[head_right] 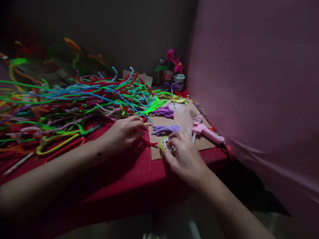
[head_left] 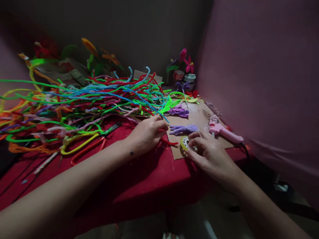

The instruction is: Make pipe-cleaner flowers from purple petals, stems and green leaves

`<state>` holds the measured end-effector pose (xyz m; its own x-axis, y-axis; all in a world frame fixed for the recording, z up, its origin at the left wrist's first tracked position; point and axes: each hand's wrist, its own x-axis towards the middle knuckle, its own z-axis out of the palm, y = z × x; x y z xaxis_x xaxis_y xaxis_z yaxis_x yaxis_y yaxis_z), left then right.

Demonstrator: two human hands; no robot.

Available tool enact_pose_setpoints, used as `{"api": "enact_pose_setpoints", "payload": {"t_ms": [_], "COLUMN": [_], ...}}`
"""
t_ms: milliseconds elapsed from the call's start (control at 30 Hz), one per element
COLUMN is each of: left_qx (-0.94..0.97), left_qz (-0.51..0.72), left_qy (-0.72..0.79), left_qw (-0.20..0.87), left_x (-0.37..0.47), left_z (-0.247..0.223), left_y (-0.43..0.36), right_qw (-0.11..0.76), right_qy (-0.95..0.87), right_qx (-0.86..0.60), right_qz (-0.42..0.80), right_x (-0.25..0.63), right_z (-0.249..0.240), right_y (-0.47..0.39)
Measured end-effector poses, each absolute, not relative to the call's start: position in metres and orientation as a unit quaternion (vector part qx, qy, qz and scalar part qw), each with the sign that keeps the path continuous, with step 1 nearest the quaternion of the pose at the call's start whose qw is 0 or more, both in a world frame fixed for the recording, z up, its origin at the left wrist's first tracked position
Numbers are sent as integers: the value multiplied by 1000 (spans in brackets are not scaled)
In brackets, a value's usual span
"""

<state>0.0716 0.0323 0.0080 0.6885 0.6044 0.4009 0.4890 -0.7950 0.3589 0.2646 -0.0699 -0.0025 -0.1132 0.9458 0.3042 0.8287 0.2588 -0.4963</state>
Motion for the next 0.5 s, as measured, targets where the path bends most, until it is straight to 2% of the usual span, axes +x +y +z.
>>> {"api": "enact_pose_setpoints", "payload": {"t_ms": [167, 233, 400, 500], "left_qx": [924, 924, 902, 897], "left_qz": [229, 230, 315, 334], "left_qy": [301, 303, 293, 289], "left_qw": [57, 48, 38, 24], "left_x": [68, 62, 51, 48], "left_z": [-4, -7, -8, -10], "left_y": [38, 39, 40, 39], "right_qw": [216, 217, 316, 363], "right_qy": [-762, -767, -779, -836], "right_qx": [-610, -604, -539, -396], "right_qz": [31, 24, 45, 115], "right_x": [262, 262, 244, 224], "right_z": [-9, -2, 28, 12], "right_y": [-59, -61, -81, -90]}}
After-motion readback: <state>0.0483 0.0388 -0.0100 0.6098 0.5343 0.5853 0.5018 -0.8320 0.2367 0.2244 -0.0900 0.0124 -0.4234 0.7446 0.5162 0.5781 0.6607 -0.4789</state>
